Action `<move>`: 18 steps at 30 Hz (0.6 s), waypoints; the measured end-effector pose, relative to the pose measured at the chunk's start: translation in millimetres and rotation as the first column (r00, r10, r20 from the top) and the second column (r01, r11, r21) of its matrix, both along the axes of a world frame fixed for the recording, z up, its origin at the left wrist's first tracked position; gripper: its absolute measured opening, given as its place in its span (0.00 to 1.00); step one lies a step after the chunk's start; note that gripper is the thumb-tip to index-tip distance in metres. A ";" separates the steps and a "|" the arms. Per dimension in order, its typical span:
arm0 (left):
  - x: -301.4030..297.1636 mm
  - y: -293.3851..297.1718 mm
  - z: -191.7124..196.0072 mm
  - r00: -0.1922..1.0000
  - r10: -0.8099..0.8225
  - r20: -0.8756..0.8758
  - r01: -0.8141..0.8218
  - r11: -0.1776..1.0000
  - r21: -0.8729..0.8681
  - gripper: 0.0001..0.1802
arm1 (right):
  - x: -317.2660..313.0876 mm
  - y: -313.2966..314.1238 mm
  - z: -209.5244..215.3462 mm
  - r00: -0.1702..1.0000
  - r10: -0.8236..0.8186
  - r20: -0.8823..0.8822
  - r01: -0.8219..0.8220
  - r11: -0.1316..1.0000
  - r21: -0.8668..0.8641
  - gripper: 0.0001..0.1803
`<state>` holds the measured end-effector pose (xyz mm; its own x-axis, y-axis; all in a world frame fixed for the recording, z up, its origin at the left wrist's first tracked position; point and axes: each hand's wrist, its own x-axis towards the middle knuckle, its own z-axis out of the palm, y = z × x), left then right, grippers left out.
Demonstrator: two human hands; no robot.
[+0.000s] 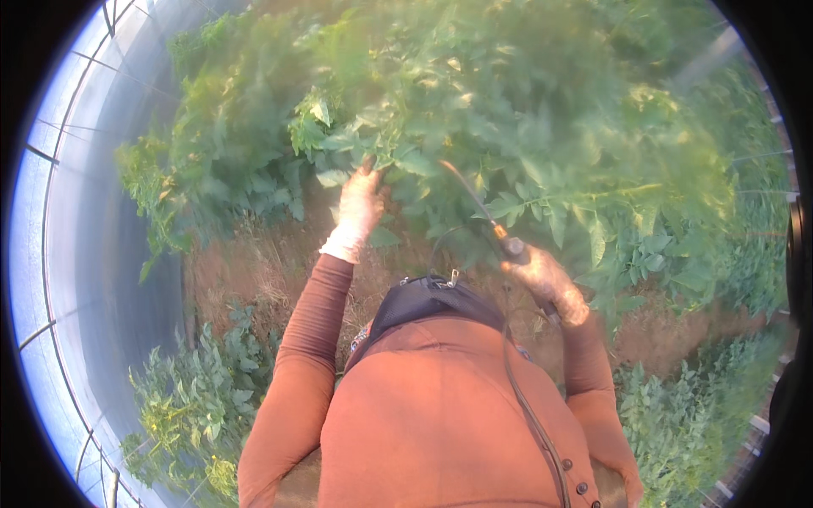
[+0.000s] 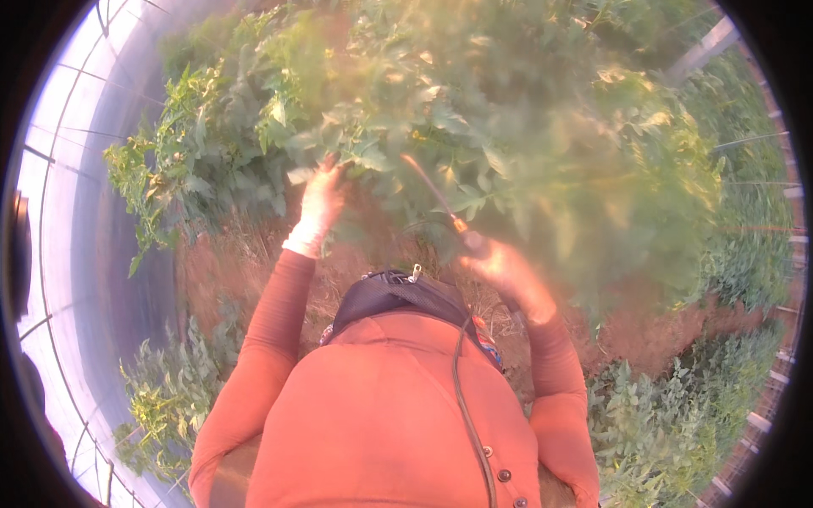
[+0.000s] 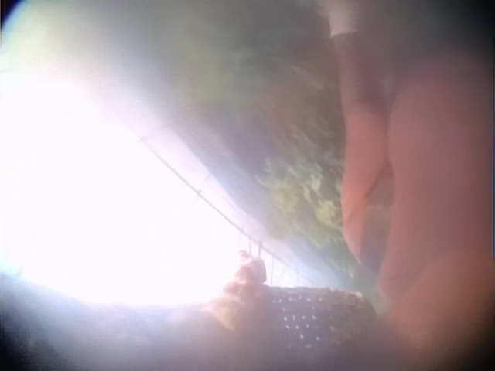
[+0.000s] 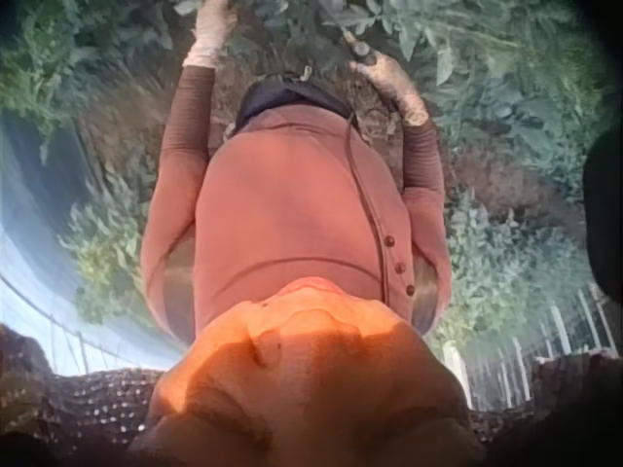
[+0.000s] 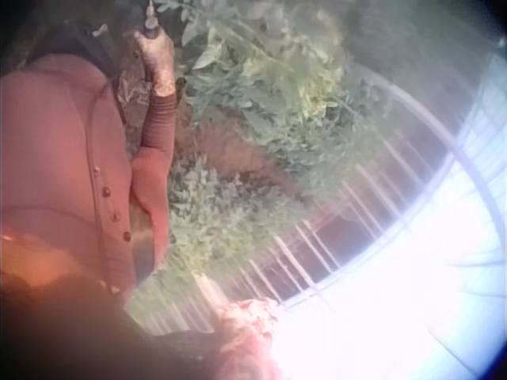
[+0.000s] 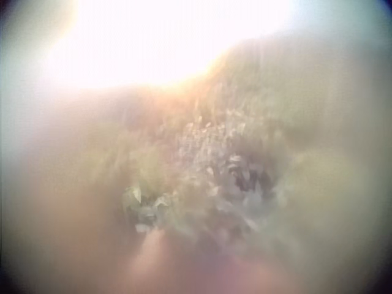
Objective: The person sprays tomato plants with a handheld wand sprayer inside a greenhouse. They move along a row, directing the spray at the foliage while occasionally using the other hand to lift or adjust the plants.
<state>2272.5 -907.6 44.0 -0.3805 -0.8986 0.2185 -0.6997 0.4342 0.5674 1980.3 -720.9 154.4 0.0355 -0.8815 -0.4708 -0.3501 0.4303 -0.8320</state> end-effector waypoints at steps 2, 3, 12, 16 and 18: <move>-1.6 -4.8 1.9 1.000 0.000 -0.008 0.000 1.000 -0.022 0.25 | -3.2 -13.8 -23.3 0.966 0.119 -0.229 -0.085 0.985 0.152 0.26; -2.6 -5.7 2.7 1.000 -0.007 -0.016 0.007 1.000 -0.030 0.25 | 3.1 -19.1 -38.9 0.969 0.111 -0.219 -0.081 0.987 0.141 0.26; -21.8 -3.5 7.6 0.992 0.072 -0.104 -0.048 0.974 0.220 0.23 | 23.8 -75.0 -126.5 0.995 -0.027 -0.094 0.047 0.976 0.213 0.22; -26.2 5.8 12.4 0.984 0.117 -0.133 -0.074 0.954 0.290 0.22 | 25.5 -89.7 -137.0 0.959 0.111 -0.260 -0.068 0.983 0.169 0.21; -27.1 9.1 14.6 0.990 0.130 -0.055 -0.113 0.961 0.253 0.22 | 27.4 -93.5 -135.9 0.942 0.139 -0.306 -0.087 0.980 0.179 0.21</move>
